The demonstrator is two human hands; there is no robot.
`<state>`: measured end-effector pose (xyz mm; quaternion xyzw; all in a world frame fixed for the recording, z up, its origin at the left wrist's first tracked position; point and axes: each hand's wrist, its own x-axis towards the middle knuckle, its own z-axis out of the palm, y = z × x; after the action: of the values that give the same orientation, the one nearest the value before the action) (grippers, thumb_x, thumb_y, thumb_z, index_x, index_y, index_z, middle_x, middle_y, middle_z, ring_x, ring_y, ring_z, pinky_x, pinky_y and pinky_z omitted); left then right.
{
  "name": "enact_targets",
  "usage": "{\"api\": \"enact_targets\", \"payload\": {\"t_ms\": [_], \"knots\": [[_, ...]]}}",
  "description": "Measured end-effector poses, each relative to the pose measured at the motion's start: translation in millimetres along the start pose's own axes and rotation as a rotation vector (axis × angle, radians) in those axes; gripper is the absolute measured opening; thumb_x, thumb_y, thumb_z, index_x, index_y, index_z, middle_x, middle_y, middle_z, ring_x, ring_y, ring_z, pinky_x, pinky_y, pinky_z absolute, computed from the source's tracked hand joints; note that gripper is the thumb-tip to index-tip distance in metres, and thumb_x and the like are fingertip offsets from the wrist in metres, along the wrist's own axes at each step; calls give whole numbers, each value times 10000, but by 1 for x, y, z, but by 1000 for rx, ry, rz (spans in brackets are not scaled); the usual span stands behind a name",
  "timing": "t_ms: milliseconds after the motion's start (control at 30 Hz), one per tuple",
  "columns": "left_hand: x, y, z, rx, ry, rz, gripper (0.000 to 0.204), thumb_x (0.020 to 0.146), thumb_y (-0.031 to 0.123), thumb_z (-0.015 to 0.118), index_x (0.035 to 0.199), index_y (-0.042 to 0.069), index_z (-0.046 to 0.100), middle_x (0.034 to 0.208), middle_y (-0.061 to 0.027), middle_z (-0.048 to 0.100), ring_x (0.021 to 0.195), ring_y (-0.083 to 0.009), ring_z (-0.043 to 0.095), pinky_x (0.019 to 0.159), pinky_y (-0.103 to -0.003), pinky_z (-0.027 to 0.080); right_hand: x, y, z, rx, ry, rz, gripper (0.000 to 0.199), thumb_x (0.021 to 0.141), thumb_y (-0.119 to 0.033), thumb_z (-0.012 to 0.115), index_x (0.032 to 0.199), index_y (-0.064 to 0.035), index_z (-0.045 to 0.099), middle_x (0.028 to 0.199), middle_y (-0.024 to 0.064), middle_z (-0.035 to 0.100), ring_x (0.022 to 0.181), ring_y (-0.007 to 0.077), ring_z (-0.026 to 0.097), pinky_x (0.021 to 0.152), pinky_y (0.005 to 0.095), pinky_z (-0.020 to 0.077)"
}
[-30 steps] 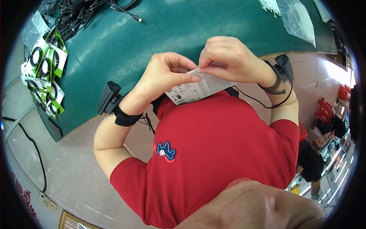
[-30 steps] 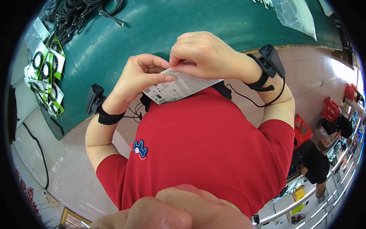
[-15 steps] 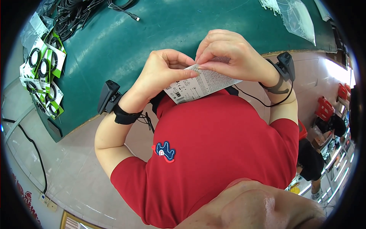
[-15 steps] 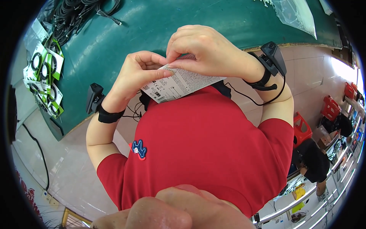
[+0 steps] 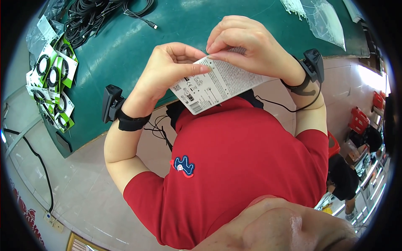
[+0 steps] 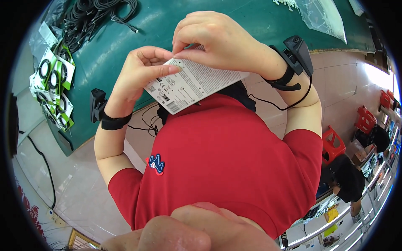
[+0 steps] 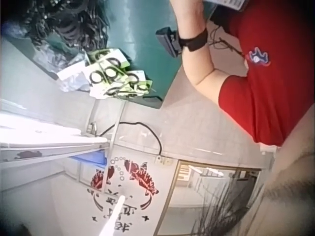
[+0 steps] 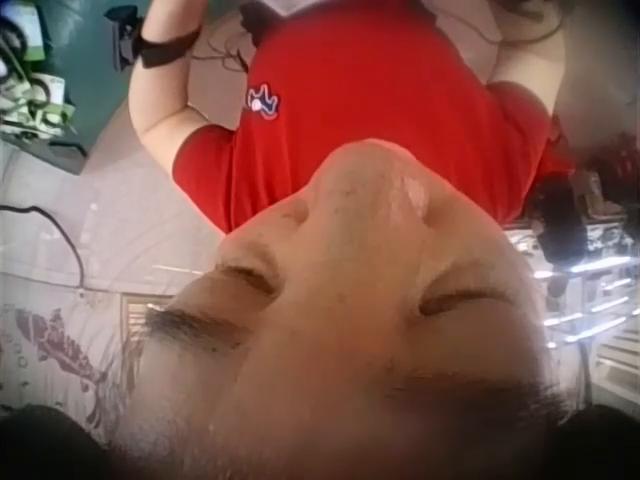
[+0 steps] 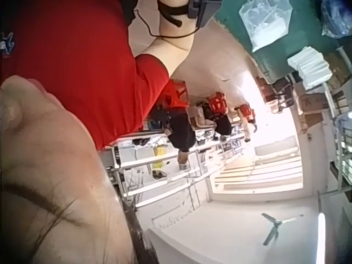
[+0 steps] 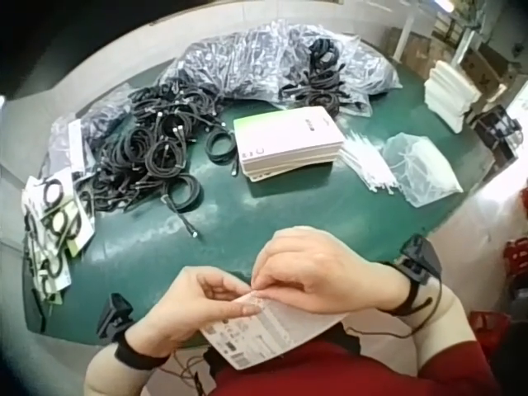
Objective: Manually packaging black cables onto retail cards using plastic ties.
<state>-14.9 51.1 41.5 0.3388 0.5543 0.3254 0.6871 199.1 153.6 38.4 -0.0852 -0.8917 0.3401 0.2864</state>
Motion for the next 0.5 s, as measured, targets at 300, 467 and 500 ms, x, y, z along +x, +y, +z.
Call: {"api": "enact_targets", "payload": {"t_ms": [300,467,500], "knots": [[3,-4,-8,-66,-22,-44,301,787,16,839,1053,-48,713,939,-145,763,840,-162,745,759,-264,595,0,-2,6,-68,-92,-101,126,795,-100,797,844,-78,683,954,32,680,879,230,626,780,360,489],[0,-7,-10,-97,-41,-27,306,785,14,839,1056,-47,711,955,-151,762,855,-171,747,784,-273,599,-2,-4,10,-41,-86,-93,134,793,-99,794,858,-76,679,990,39,670,903,240,622,776,366,493],[-1,-9,-10,-95,-47,-20,309,783,15,841,1056,-48,711,960,-152,761,859,-172,747,790,-276,599,-3,-3,10,-25,-86,-94,135,794,-97,792,864,-74,678,991,43,669,902,242,622,777,368,494]]}}
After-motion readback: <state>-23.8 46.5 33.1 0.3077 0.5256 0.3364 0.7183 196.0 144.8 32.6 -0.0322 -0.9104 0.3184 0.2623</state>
